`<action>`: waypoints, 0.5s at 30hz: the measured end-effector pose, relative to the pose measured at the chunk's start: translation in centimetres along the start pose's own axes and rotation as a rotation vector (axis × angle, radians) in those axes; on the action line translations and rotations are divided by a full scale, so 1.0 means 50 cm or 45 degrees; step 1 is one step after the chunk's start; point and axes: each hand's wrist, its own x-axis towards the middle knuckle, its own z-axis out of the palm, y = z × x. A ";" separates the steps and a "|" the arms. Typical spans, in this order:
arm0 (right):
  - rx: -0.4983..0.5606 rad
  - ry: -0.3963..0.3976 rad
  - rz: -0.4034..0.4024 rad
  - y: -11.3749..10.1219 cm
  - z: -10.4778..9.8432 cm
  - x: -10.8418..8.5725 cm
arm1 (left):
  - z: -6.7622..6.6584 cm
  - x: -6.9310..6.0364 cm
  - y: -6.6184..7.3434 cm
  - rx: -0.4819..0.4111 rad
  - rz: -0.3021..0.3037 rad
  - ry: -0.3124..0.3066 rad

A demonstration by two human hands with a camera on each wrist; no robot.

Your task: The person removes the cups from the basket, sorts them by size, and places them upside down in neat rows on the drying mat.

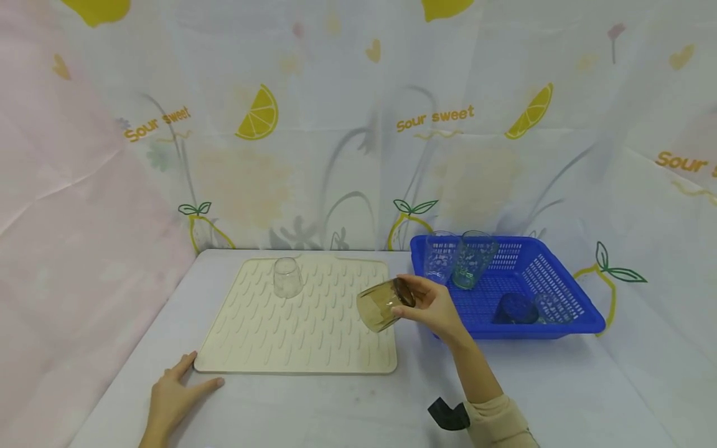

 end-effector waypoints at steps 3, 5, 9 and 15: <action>-0.002 -0.012 -0.007 0.003 0.001 0.003 | 0.003 0.002 0.002 0.009 -0.031 -0.030; -0.005 -0.017 -0.004 0.004 0.001 0.003 | 0.005 0.003 0.004 0.021 -0.035 -0.032; -0.018 -0.025 -0.001 0.008 0.001 0.009 | 0.011 0.007 0.006 0.064 0.006 0.004; -0.066 -0.024 0.006 0.013 0.000 0.021 | 0.018 0.006 0.006 0.069 0.048 0.074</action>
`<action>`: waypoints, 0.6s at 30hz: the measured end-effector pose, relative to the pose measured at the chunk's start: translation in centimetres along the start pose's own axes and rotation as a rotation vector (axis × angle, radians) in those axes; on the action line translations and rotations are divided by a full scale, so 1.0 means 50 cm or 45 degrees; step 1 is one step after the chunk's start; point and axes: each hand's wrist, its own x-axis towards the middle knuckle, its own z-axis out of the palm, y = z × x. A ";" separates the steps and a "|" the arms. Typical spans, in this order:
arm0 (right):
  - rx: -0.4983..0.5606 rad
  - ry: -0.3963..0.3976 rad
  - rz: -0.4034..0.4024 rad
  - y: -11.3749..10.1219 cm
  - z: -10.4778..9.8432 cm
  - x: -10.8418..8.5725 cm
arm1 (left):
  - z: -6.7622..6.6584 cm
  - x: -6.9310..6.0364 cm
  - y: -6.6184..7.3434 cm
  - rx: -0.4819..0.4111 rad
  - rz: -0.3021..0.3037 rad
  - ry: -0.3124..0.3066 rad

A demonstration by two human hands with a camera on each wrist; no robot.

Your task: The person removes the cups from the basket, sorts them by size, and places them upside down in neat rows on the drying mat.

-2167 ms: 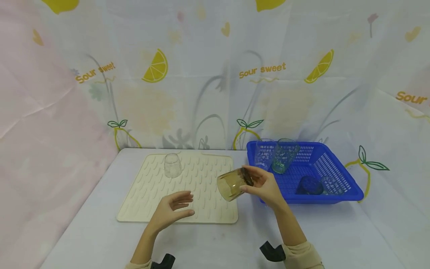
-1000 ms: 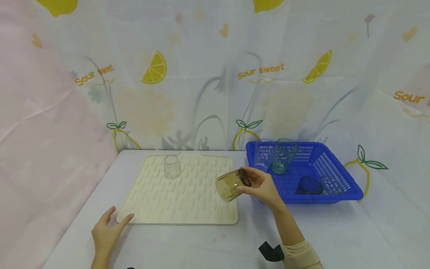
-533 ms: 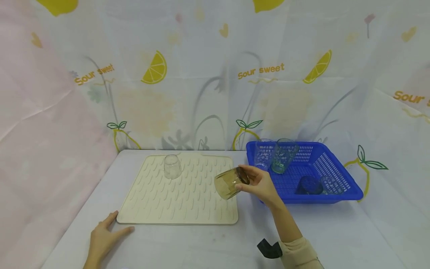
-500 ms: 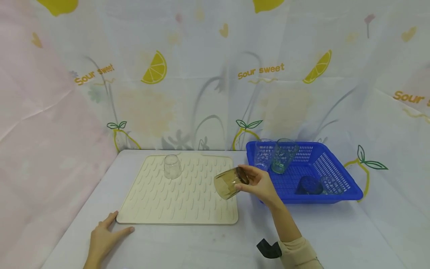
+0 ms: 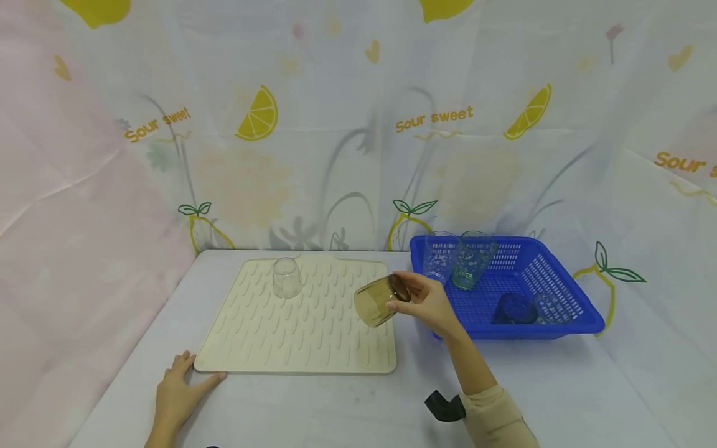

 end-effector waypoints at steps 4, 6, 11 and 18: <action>-0.025 -0.013 0.011 0.002 0.002 0.008 | 0.000 -0.003 0.003 0.000 0.013 0.024; -0.032 -0.022 0.011 0.004 0.003 0.012 | 0.000 -0.003 0.004 0.003 0.011 0.026; -0.043 -0.025 0.017 0.012 0.003 0.023 | 0.001 -0.003 0.005 -0.004 0.015 0.026; -0.105 0.000 0.061 0.020 0.017 0.047 | 0.001 -0.006 0.002 0.002 0.033 0.062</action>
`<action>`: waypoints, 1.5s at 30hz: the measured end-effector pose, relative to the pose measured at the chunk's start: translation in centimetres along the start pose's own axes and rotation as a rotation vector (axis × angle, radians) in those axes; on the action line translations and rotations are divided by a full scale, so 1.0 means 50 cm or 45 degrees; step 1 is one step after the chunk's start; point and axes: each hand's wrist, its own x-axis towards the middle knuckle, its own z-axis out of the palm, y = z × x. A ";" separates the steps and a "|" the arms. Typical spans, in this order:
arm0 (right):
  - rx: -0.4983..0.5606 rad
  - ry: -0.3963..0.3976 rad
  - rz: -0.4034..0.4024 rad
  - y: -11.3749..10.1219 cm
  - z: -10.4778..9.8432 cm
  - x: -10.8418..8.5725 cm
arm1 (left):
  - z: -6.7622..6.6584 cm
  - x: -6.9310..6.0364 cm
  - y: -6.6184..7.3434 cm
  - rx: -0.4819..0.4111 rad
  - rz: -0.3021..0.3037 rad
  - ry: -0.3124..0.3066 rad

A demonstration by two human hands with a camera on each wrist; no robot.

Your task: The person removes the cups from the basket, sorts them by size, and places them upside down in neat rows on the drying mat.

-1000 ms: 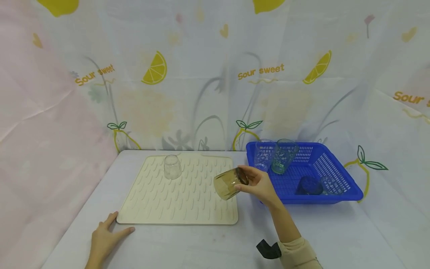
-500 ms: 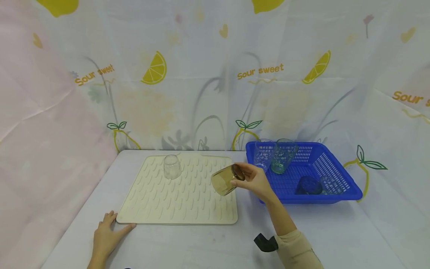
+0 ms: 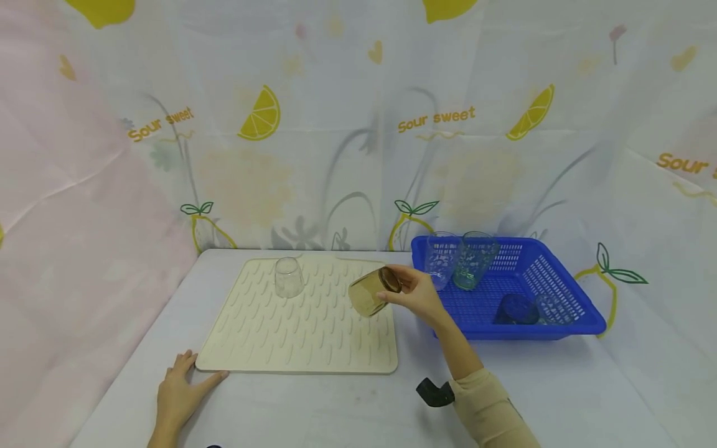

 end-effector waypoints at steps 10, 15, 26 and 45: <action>-0.051 0.004 -0.022 0.019 0.035 0.044 | 0.003 -0.001 0.002 0.036 0.005 0.025; -0.078 -0.009 -0.022 0.024 0.051 0.067 | 0.006 -0.001 0.005 0.035 0.024 0.043; -0.169 -0.043 0.016 0.030 0.078 0.118 | 0.003 0.001 0.004 0.037 0.014 0.057; -0.349 0.009 -0.033 0.070 0.122 0.175 | 0.004 -0.006 -0.005 -0.034 0.036 0.113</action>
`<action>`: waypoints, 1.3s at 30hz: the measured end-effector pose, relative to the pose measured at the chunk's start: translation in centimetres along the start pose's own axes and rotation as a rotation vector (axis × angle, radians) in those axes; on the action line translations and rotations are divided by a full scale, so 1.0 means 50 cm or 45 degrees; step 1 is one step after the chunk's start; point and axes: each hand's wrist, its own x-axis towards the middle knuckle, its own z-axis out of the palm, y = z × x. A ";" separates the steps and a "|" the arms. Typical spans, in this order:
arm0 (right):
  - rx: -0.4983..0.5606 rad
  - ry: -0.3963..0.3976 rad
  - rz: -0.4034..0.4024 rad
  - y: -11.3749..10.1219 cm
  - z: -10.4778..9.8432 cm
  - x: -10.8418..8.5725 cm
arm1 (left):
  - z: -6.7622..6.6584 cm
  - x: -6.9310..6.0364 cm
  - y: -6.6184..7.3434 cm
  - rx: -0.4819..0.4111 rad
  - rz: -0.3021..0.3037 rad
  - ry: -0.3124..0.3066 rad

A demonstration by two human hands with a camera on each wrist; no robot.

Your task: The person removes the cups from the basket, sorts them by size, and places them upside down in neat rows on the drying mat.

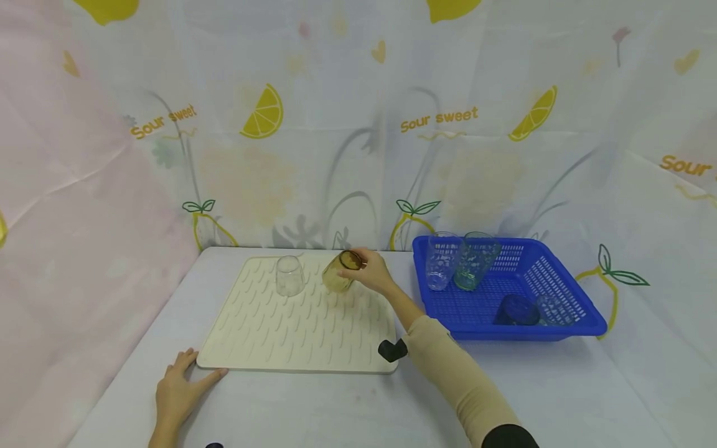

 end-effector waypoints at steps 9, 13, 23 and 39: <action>-0.086 0.009 0.048 0.020 0.019 0.029 | -0.001 0.001 0.003 0.024 -0.054 -0.029; -0.111 0.008 0.063 0.023 0.032 0.037 | -0.003 0.000 0.005 0.034 -0.030 -0.017; -0.130 -0.040 0.143 0.016 0.066 0.052 | -0.002 0.000 0.004 0.015 -0.028 -0.011; -0.327 -0.090 0.051 0.026 0.122 0.067 | -0.005 -0.002 0.007 0.008 -0.062 -0.018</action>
